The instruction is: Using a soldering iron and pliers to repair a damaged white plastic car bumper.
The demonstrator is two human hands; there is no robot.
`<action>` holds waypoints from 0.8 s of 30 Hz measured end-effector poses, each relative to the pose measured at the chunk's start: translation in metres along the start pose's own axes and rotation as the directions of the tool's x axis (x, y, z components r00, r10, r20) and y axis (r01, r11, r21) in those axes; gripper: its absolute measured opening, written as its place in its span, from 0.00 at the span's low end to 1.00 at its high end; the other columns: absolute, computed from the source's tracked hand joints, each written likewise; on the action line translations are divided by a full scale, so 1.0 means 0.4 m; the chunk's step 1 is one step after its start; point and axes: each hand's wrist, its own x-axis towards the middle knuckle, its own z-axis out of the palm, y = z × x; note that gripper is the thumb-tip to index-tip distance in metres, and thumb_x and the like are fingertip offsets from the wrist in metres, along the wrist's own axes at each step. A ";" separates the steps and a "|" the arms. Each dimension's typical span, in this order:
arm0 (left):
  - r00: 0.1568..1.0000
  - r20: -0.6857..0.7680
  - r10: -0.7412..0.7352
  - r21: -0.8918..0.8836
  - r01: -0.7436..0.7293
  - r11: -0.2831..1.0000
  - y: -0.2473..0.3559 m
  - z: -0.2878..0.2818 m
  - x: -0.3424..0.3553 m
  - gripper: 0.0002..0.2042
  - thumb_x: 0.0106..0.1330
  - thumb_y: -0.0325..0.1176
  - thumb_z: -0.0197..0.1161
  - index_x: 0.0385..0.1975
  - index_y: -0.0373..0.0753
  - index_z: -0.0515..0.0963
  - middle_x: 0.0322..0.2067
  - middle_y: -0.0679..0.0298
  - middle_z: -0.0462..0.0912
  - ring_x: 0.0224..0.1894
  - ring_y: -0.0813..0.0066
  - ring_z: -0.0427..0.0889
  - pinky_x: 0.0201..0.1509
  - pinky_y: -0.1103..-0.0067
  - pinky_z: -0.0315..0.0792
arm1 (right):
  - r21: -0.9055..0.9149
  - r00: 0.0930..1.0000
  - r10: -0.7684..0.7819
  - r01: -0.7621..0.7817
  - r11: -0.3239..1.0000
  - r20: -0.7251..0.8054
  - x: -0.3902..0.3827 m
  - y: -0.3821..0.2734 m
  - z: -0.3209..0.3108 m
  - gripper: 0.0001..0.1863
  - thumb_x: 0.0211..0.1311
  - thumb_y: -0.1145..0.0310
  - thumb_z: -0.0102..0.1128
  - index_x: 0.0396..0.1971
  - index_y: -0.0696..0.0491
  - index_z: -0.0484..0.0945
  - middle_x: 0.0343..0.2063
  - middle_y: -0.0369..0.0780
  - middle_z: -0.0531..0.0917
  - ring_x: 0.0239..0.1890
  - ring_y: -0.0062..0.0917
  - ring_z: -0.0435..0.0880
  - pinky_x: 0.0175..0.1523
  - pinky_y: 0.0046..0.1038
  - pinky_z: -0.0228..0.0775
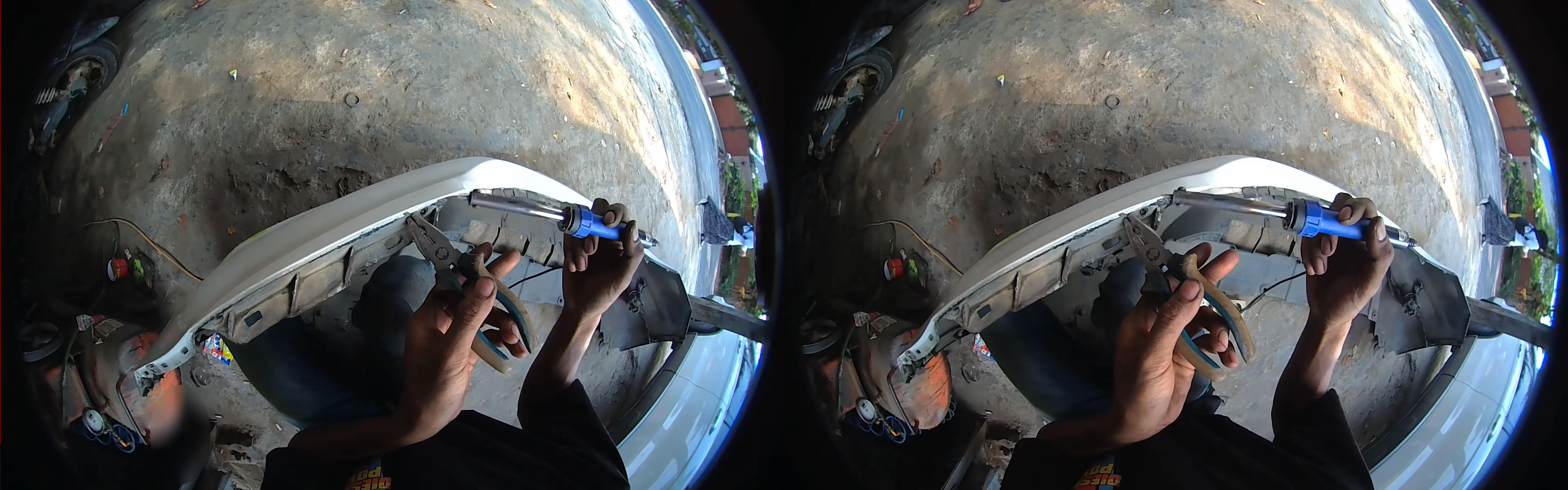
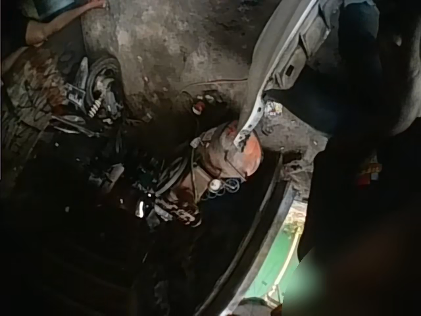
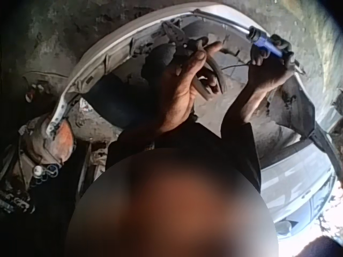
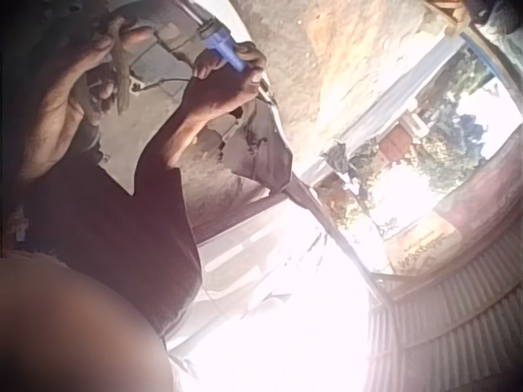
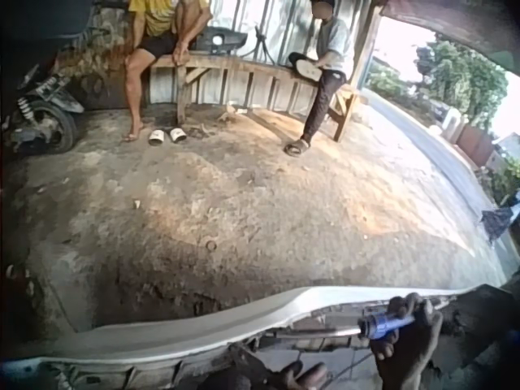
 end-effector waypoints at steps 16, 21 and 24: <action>1.000 0.009 0.011 -0.024 -0.011 1.000 -0.007 -0.008 -0.002 0.27 0.75 0.38 0.55 0.67 0.27 0.58 0.62 0.49 0.72 0.31 0.77 0.80 0.34 0.75 0.82 | -0.213 0.983 0.178 -0.167 0.963 0.035 0.069 0.065 0.044 0.25 0.76 0.47 0.44 0.36 0.58 0.71 0.14 0.31 0.64 0.13 0.13 0.59 0.19 0.17 0.50; 1.000 0.010 0.004 -0.028 -0.003 1.000 -0.003 -0.005 -0.001 0.27 0.75 0.37 0.55 0.66 0.27 0.59 0.62 0.50 0.73 0.32 0.78 0.80 0.34 0.75 0.82 | -0.227 0.983 0.176 -0.160 0.961 0.053 0.079 0.069 0.043 0.25 0.76 0.47 0.44 0.36 0.58 0.72 0.14 0.31 0.64 0.13 0.14 0.60 0.19 0.18 0.50; 1.000 0.016 -0.003 -0.049 0.004 0.999 -0.008 -0.009 -0.001 0.27 0.74 0.37 0.55 0.66 0.27 0.59 0.62 0.50 0.73 0.32 0.78 0.80 0.34 0.74 0.82 | -0.224 0.981 0.186 -0.170 0.960 0.055 0.081 0.070 0.042 0.25 0.76 0.47 0.43 0.36 0.58 0.72 0.14 0.31 0.64 0.13 0.14 0.60 0.20 0.18 0.51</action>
